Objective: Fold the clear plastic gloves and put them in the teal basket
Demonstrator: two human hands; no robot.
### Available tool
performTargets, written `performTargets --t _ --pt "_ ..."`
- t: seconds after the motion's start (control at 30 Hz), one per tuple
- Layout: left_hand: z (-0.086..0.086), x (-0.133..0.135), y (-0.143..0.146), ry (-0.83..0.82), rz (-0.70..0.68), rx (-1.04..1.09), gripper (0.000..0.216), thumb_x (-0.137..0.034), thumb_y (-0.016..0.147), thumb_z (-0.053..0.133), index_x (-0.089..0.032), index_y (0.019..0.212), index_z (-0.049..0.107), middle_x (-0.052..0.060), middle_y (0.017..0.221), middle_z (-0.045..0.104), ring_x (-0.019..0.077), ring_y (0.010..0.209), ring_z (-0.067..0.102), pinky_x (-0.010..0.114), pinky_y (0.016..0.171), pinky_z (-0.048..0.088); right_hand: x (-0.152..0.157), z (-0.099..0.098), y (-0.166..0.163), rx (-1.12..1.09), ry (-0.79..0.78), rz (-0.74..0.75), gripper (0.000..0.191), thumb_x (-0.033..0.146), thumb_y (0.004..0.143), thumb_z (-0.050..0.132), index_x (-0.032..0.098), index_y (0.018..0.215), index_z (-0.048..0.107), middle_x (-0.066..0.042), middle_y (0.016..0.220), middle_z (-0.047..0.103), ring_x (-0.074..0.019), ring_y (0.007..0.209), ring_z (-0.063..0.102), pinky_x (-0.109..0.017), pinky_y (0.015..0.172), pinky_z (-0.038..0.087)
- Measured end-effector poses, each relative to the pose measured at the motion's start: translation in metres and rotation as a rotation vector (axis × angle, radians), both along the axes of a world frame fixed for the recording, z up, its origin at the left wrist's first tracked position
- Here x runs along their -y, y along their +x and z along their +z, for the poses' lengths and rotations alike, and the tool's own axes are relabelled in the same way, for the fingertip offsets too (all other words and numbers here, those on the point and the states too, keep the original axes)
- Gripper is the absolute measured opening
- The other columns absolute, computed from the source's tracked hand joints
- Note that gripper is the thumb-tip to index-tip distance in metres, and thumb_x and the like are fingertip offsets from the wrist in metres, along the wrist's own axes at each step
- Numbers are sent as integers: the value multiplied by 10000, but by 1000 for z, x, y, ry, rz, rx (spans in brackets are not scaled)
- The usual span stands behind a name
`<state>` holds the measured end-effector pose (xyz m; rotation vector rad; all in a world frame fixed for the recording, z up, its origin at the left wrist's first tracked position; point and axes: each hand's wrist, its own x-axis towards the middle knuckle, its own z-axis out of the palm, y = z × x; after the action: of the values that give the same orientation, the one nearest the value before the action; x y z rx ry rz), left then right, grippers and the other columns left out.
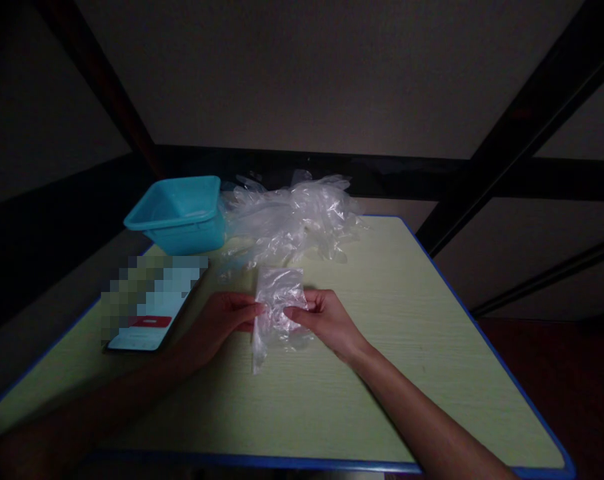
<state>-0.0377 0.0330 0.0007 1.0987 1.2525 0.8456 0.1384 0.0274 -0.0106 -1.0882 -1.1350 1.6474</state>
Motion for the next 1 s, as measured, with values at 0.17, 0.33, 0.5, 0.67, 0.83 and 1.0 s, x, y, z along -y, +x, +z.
performTargets --t 0.17,0.33,0.5,0.67,0.83,1.0 --pt "-4 -2 0 -15 19 10 164 -295 558 715 -141 574 660 -5 537 633 138 557 603 243 564 492 -1 -2 2 0 4 -34 185 276 530 812 164 643 717 10 578 698 -100 490 603 -239 544 478" --pt "-7 -4 -2 -17 49 53 158 -269 524 712 -138 597 661 3 581 651 130 551 596 215 502 470 -2 -4 2 -19 19 -53 177 261 550 809 167 676 726 -1 580 704 -108 490 620 -243 558 491" --pt "-5 -4 -2 -11 28 72 146 -257 534 704 -138 599 650 -8 558 634 105 504 566 192 458 445 -2 -2 2 -17 22 -36 183 274 552 812 169 676 729 4 565 698 -109 501 627 -238 574 499" --pt "-4 -4 -2 -2 33 51 139 -253 544 704 -139 593 641 -12 544 617 100 502 556 189 452 442 -2 -1 2 -12 23 -31 165 290 583 796 177 685 730 0 581 705 -107 523 636 -233 588 502" --pt "-8 -6 -4 27 -19 74 156 -270 572 692 -143 663 681 5 626 652 111 560 576 191 468 457 -2 -3 4 -2 57 -50 205 352 610 778 171 691 728 -1 556 690 -107 499 619 -245 574 504" --pt "-5 -5 -4 30 -15 77 150 -274 563 674 -142 634 672 0 576 628 107 529 553 190 455 433 -2 -1 3 -26 85 -58 206 352 608 781 189 727 739 10 555 687 -116 518 626 -249 576 507"
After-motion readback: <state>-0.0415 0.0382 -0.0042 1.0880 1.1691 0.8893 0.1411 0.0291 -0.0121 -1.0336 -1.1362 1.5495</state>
